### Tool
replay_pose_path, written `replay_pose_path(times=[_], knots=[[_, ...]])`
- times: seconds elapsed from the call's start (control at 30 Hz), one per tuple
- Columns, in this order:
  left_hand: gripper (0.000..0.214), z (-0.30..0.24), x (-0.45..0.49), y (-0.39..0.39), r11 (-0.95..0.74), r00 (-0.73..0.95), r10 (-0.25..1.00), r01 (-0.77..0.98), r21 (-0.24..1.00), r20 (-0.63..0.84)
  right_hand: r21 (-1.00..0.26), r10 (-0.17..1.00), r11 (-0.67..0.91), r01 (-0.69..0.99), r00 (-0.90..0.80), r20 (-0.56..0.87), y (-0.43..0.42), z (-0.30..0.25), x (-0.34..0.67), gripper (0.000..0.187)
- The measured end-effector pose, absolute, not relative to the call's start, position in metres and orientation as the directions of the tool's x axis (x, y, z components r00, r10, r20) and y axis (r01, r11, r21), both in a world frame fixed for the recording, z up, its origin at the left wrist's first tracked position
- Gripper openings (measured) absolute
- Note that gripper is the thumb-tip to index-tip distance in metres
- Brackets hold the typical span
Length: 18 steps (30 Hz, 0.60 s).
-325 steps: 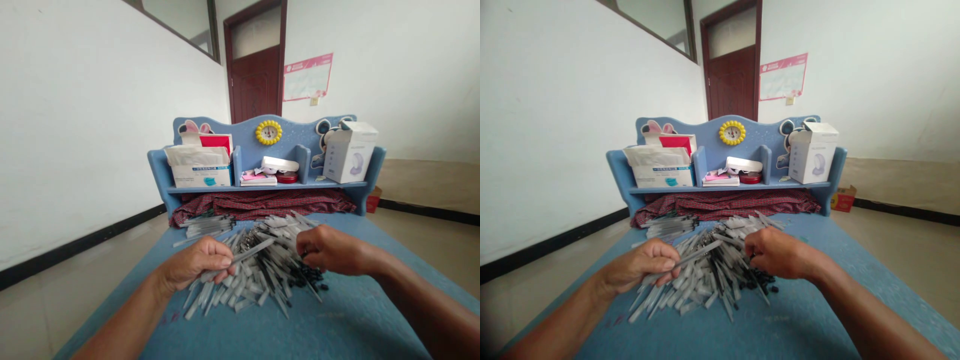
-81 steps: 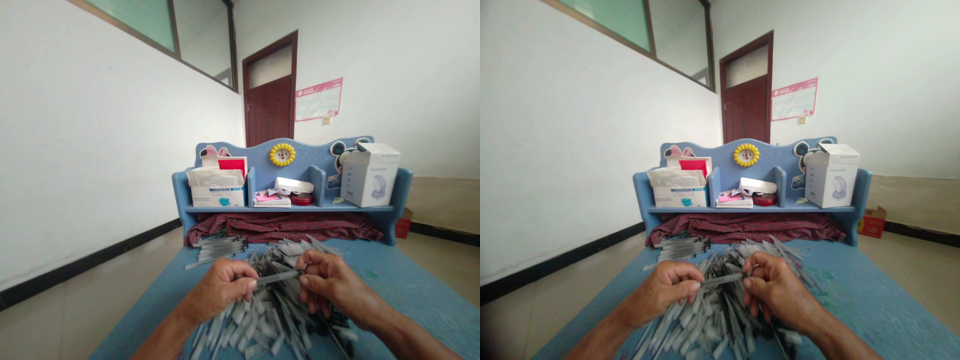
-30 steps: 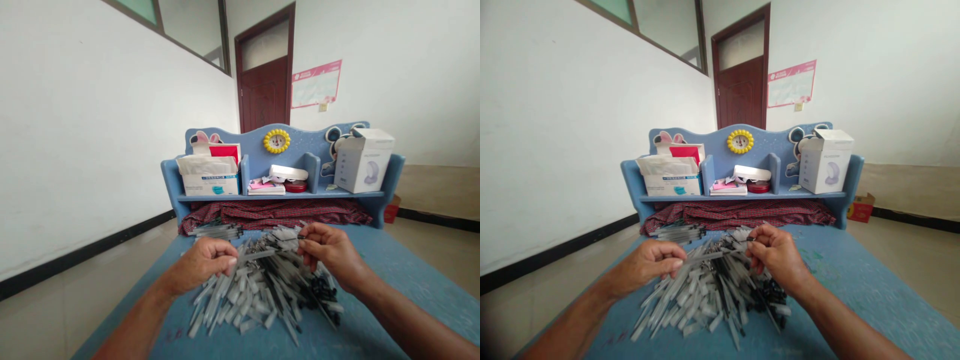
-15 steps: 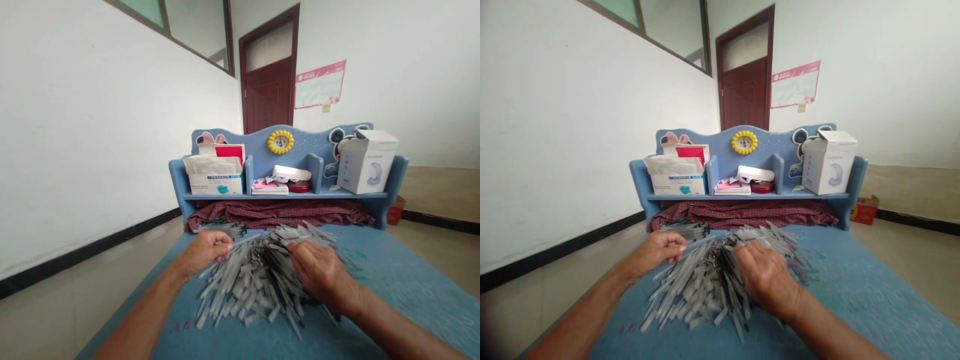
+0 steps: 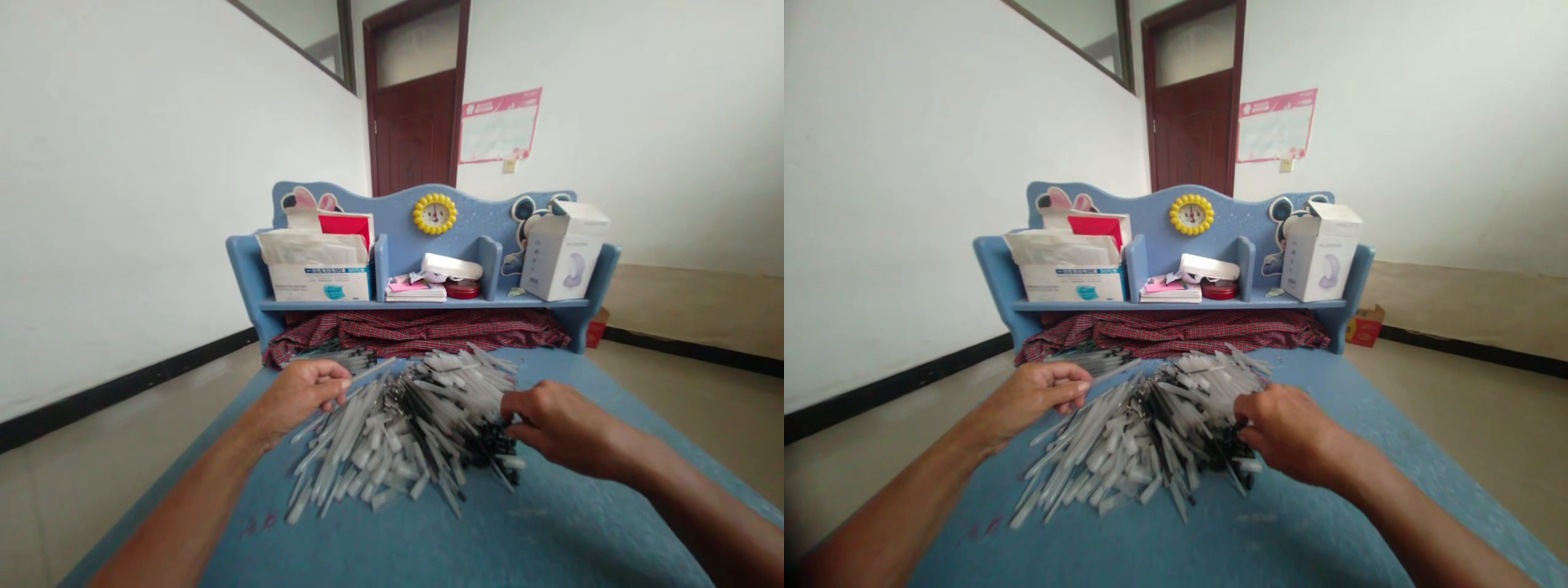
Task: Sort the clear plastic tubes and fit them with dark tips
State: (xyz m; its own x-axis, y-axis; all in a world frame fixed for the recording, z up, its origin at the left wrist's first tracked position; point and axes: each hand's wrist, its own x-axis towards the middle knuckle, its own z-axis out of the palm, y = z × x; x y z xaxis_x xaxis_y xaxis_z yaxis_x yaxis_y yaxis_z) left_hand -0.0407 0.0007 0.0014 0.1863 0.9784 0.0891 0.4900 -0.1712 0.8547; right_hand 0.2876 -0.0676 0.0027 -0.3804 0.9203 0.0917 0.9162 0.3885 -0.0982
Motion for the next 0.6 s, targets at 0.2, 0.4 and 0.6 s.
replay_pose_path(times=[0.2,0.4,0.6], knots=[[0.024,-0.006,-0.037,0.001,-0.185,0.204,0.974,0.470,0.863,0.098,-0.085,0.917,0.397,0.914,-0.392,0.071,-0.073,-0.026,0.286,0.009],[0.023,-0.008,-0.033,0.000,-0.209,0.248,0.964,0.473,0.856,0.098,-0.233,0.921,0.385,0.893,-0.355,0.162,-0.069,-0.027,0.290,0.016],[0.020,-0.006,-0.021,-0.009,-0.136,0.259,0.964,0.293,0.947,0.058,-0.351,0.909,0.411,0.841,-0.352,0.221,-0.070,-0.013,0.285,0.022]])
